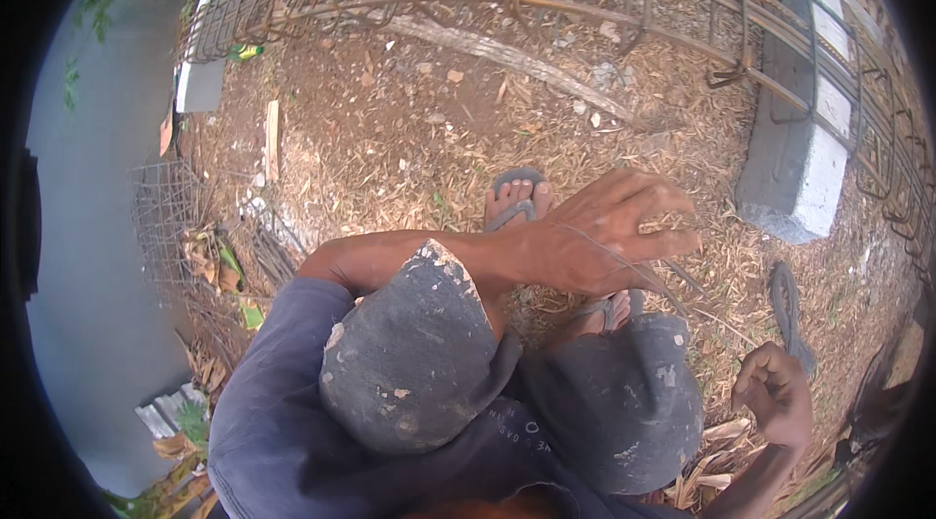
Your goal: The person ties wire around intersecting rebar rods to assemble a rebar cage using pliers. The person repeatedly wraps and twists wire at multiple joints along the cage while another worker assists nearby.
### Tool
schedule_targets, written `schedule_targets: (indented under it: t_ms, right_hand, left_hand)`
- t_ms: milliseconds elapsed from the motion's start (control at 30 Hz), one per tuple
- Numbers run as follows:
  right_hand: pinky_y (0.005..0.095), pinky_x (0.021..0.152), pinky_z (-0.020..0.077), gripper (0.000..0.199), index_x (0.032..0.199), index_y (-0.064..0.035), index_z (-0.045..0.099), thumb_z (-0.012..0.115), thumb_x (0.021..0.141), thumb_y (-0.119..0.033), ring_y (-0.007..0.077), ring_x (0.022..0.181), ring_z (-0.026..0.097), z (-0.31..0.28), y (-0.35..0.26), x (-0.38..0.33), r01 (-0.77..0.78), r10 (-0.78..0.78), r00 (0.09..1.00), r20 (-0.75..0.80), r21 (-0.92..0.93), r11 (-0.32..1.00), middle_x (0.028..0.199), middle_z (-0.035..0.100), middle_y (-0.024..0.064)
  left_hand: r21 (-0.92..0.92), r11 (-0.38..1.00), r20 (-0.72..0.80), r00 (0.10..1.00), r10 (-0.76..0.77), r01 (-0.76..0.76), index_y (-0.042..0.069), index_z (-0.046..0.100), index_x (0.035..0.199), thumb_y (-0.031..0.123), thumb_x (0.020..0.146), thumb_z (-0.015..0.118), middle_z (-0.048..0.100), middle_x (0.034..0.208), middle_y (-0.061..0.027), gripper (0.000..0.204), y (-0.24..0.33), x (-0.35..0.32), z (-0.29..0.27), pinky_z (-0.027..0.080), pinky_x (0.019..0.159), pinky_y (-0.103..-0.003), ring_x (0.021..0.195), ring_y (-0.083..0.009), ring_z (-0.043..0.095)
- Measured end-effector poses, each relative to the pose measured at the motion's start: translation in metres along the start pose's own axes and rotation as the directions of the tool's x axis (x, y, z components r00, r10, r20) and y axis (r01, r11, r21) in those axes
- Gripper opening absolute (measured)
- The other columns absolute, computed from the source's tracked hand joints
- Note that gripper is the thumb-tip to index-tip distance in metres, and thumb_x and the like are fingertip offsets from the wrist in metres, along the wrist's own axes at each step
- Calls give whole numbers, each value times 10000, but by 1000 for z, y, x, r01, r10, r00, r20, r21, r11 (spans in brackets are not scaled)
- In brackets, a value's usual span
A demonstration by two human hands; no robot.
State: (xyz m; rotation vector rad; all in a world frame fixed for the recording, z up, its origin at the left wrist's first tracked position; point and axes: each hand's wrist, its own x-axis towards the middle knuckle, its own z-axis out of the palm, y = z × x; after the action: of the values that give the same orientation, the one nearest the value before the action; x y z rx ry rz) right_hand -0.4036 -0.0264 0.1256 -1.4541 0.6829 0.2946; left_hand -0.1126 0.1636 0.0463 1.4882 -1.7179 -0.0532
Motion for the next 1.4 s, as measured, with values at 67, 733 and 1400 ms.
schedule_targets:
  t_ms: [67,733,1400]
  right_hand:
    - [206,505,436,108,839,-24,525,606,909,-14,85,551,570,-4,-10,34,27,-28,987,160,4,1000,655,573,26]
    - [365,839,504,414,1340,-96,539,603,966,-259,184,958,637,158,-53,266,304,-272,796,541,32,952,1124,683,83]
    - [205,428,316,143,1063,-69,602,586,924,-98,53,494,438,220,-14,179,-91,406,827,-389,620,779,668,546,-20]
  left_hand:
    - [-230,923,63,951,-303,309,71,483,1371,346,957,588,563,1241,-162,508,4,-17,-9,533,829,-420,1038,-295,606]
    - [-458,180,447,400,-800,871,-36,674,1067,459,1017,457,708,892,-163,543,-52,-69,-139,534,721,-343,785,-225,672]
    - [168,932,29,943,-332,322,19,698,1068,385,812,740,703,967,-164,448,-226,-5,-120,529,752,-433,875,-334,683]
